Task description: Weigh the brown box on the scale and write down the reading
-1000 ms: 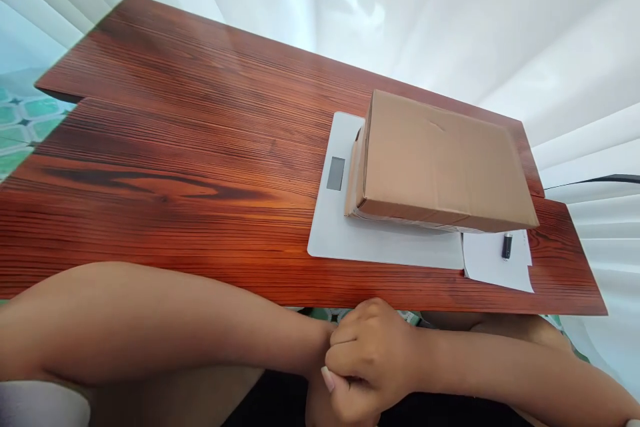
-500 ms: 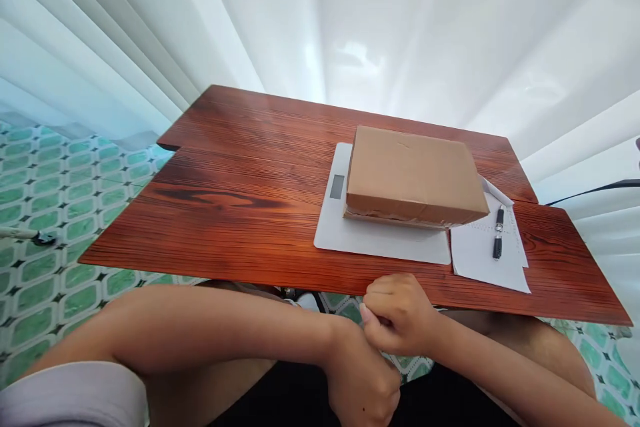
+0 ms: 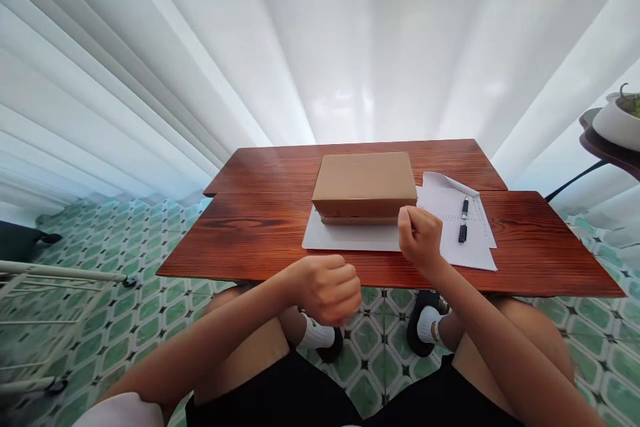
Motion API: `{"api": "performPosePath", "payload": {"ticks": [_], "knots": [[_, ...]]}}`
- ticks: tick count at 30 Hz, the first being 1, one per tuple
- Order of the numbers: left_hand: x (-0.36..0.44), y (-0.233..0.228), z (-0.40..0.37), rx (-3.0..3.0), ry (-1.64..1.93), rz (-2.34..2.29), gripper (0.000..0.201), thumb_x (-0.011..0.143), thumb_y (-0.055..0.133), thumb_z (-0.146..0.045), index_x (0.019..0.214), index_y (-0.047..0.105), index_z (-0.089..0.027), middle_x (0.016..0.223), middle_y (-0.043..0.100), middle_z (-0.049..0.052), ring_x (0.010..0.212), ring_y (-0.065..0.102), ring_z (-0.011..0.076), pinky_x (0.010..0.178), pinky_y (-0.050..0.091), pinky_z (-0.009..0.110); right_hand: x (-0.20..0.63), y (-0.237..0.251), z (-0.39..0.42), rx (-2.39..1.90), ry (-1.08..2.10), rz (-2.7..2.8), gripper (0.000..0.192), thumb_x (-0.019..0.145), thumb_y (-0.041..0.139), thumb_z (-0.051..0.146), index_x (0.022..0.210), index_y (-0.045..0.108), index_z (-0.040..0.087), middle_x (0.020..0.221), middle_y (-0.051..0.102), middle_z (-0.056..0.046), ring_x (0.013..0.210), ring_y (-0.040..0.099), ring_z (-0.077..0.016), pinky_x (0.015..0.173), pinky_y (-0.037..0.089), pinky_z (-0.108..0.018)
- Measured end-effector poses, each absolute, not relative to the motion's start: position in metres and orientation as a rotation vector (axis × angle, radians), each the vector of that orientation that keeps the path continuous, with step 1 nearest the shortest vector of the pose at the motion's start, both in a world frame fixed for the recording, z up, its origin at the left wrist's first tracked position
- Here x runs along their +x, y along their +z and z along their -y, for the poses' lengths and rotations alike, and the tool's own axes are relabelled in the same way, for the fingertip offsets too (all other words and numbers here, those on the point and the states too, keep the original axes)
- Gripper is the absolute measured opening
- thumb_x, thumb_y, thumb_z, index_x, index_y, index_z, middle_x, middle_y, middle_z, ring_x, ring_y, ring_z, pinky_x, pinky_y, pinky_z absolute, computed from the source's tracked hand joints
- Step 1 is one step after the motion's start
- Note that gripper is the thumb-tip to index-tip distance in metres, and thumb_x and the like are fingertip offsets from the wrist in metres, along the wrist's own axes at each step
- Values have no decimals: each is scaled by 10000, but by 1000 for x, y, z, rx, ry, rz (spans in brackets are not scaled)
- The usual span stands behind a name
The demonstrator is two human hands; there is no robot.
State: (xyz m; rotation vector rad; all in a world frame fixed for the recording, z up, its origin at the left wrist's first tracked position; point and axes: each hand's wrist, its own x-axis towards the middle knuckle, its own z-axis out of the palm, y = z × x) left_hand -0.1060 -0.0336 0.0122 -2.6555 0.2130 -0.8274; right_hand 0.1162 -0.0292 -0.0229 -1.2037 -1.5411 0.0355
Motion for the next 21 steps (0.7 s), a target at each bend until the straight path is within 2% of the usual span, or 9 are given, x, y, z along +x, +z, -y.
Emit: {"api": "performPosePath", "payload": {"ticks": [3,7,11,14,18,21], "knots": [[-108,23,29,-2664,-743,-85,297,917,393,-215,634,479,-192,639,395,-1,562,357,152,526,264,334,128,-22,29,-1228,193,1390,504,1094,352,434,639,302,223,549,320,26,507,309,-140,524,230,-331],[-110,34,19,-2675,-736,116,207,866,426,-181,664,462,-209,624,458,1,573,375,168,532,275,349,137,-18,29,-1208,283,1335,497,1107,313,497,699,396,225,609,386,14,559,367,-163,557,276,-330],[-114,41,7,-2757,-931,457,121,827,472,-162,732,508,-228,662,559,8,605,455,184,573,331,362,145,-20,27,-1192,338,1335,471,1110,289,502,767,461,227,690,481,-9,633,443,-186,623,351,-336],[-117,47,-2,-2766,-1146,741,149,879,453,-177,790,558,-233,706,594,24,680,511,210,665,396,377,152,-23,23,-1164,383,1290,431,1104,290,472,860,542,222,799,561,-38,739,523,-207,717,412,-357],[-120,50,-14,-2629,-1392,1028,263,972,368,-199,1002,628,-222,815,594,48,827,539,238,783,435,398,157,-27,18,-1142,439,1184,317,1063,341,422,1039,582,217,1009,624,-87,954,588,-242,867,458,-402],[-122,43,-25,-2548,-1529,1286,325,954,398,-206,1203,606,-222,1029,633,72,1004,564,246,897,455,410,157,-30,15,-1175,486,1124,286,1010,410,412,1150,563,215,1193,611,-124,1088,579,-270,905,482,-427]]}}
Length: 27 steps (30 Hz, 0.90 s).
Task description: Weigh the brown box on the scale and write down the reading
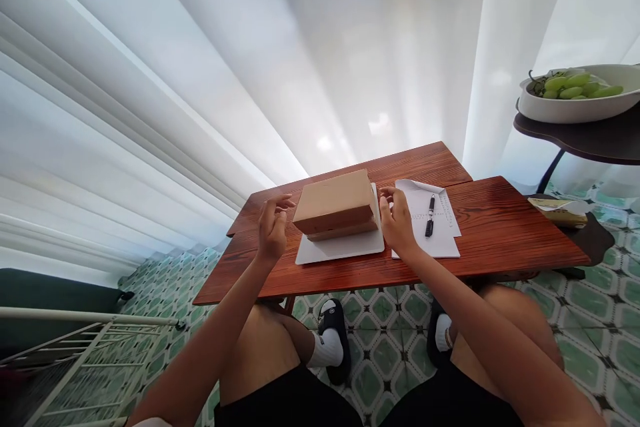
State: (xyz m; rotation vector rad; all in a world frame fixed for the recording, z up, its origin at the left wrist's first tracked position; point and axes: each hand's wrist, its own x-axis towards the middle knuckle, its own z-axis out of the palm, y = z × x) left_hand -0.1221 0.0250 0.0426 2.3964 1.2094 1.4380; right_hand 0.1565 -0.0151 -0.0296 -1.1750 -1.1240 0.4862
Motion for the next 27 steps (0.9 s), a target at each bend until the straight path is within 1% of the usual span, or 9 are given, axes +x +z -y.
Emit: {"api": "performPosePath", "payload": {"ticks": [2,4,8,12,14,19,22,25,27], "knots": [[-124,33,-32,2257,1426,-1296,398,924,436,-214,1301,563,-226,1180,622,89,1131,565,254,961,457,418,155,-32,13,-1190,519,1113,330,987,428,422,1204,552,207,1273,587,-142,1145,569,-286,934,495,-451],[-127,22,-39,2127,1407,-1332,460,908,460,-228,1364,521,-231,1308,585,104,1254,538,263,1021,449,431,153,-35,11,-1190,549,1120,384,983,432,432,1273,534,202,1333,564,-152,1199,560,-293,1000,484,-482],[-132,-2,-48,1894,1385,-1300,516,932,462,-280,1447,457,-241,1472,500,111,1413,443,261,1141,399,446,147,-42,8,-1186,616,1151,466,995,448,448,1398,482,217,1458,511,-148,1328,508,-290,1133,408,-518],[-136,-22,-54,1703,1352,-1231,568,957,464,-331,1507,398,-211,1542,447,127,1469,387,262,1216,341,450,140,-46,8,-1207,713,1154,530,995,466,515,1441,476,229,1520,476,-137,1421,437,-292,1211,330,-515],[-136,-29,-54,1635,1333,-1188,583,971,449,-352,1529,372,-205,1572,421,120,1482,373,255,1231,329,442,138,-46,8,-1237,712,1176,581,997,457,566,1471,465,230,1558,438,-134,1455,399,-296,1233,299,-509],[-139,-37,-47,1496,1283,-1090,604,1011,447,-426,1578,321,-263,1631,348,57,1518,306,240,1252,288,423,137,-43,9,-1338,634,1280,700,1018,369,679,1559,393,237,1616,369,-110,1504,317,-291,1261,227,-522],[-140,-37,-44,1430,1253,-1081,627,1017,449,-451,1597,306,-258,1642,330,48,1524,292,229,1259,266,393,137,-43,10,-1350,565,1314,724,1029,311,707,1562,413,228,1609,387,-105,1505,318,-285,1273,198,-508],[-139,-35,-43,1401,1225,-1097,645,1033,414,-488,1611,285,-234,1652,307,57,1529,281,211,1261,251,365,136,-45,10,-1350,541,1321,710,1036,284,711,1540,460,243,1585,428,-92,1499,333,-288,1268,214,-507],[-135,-34,-43,1406,1207,-1121,636,1041,390,-517,1609,297,-246,1657,296,43,1539,256,201,1269,225,359,135,-46,10,-1344,543,1327,683,1045,271,700,1522,487,261,1555,470,-81,1490,350,-287,1263,230,-512]]}}
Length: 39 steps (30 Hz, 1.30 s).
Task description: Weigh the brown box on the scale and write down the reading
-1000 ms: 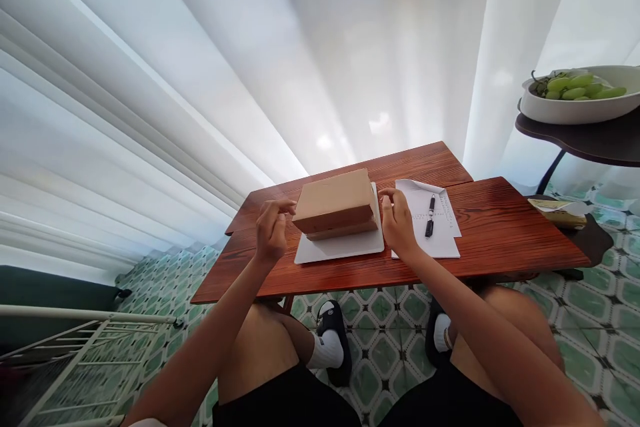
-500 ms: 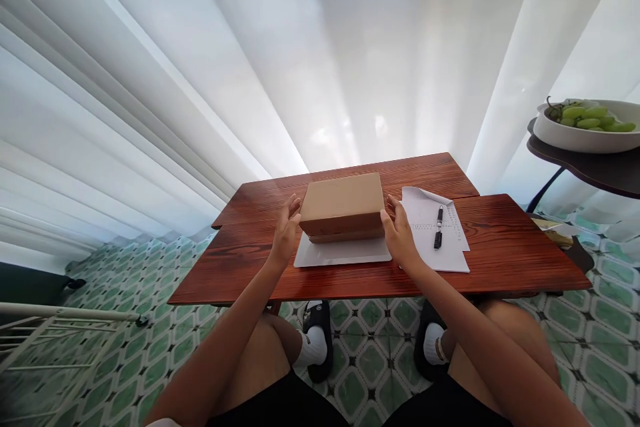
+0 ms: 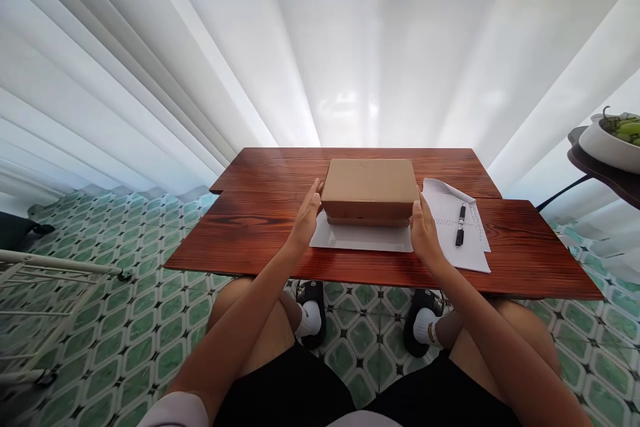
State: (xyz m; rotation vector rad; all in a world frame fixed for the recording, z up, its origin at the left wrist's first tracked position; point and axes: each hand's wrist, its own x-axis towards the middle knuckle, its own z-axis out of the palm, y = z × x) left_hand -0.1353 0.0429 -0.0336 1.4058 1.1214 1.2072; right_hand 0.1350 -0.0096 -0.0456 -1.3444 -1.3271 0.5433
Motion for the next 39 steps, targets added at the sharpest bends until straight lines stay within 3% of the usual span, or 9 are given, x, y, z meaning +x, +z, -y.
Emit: {"api": "performPosePath", "payload": {"ticks": [6,11,16,20,30,39], "knots": [[-123,-36,-44,1501,1206,-1134,677,1020,366,-653,1590,349,-287,1665,272,3,1546,234,236,1282,192,358,137,-48,9,-1340,566,1325,622,1052,277,688,1442,573,304,1460,556,-74,1428,437,-287,1213,338,-485],[-120,-39,-42,1526,1220,-1133,655,1026,346,-656,1581,362,-310,1667,269,-15,1553,207,205,1286,156,340,141,-51,8,-1411,568,1258,634,1041,294,704,1387,606,275,1392,589,-103,1339,512,-315,1092,455,-497],[-118,-33,-38,1504,1214,-1136,637,1033,332,-628,1577,366,-299,1666,272,-10,1559,185,204,1287,154,347,141,-51,7,-1448,526,1254,610,1048,303,676,1224,667,220,1094,672,-93,1074,623,-273,925,532,-425],[-116,-31,-35,1474,1211,-1143,626,1035,328,-620,1573,373,-302,1666,270,-25,1560,172,202,1283,168,323,139,-49,9,-1471,499,1251,570,1059,300,636,1067,674,207,912,635,-59,932,602,-244,863,518,-399],[-117,-28,-37,1505,1246,-1125,563,1070,291,-474,1594,333,-274,1674,241,-46,1563,127,136,1282,138,285,137,-46,10,-1457,485,1274,546,1054,300,642,924,609,211,917,608,-52,871,567,-219,804,510,-372],[-134,-17,-35,1506,1326,-1117,554,1067,305,-496,1571,388,-282,1658,281,-55,1562,156,166,1284,159,297,124,-40,10,-1415,466,1297,578,1044,314,669,925,631,200,874,595,-68,829,568,-238,768,521,-403]]}}
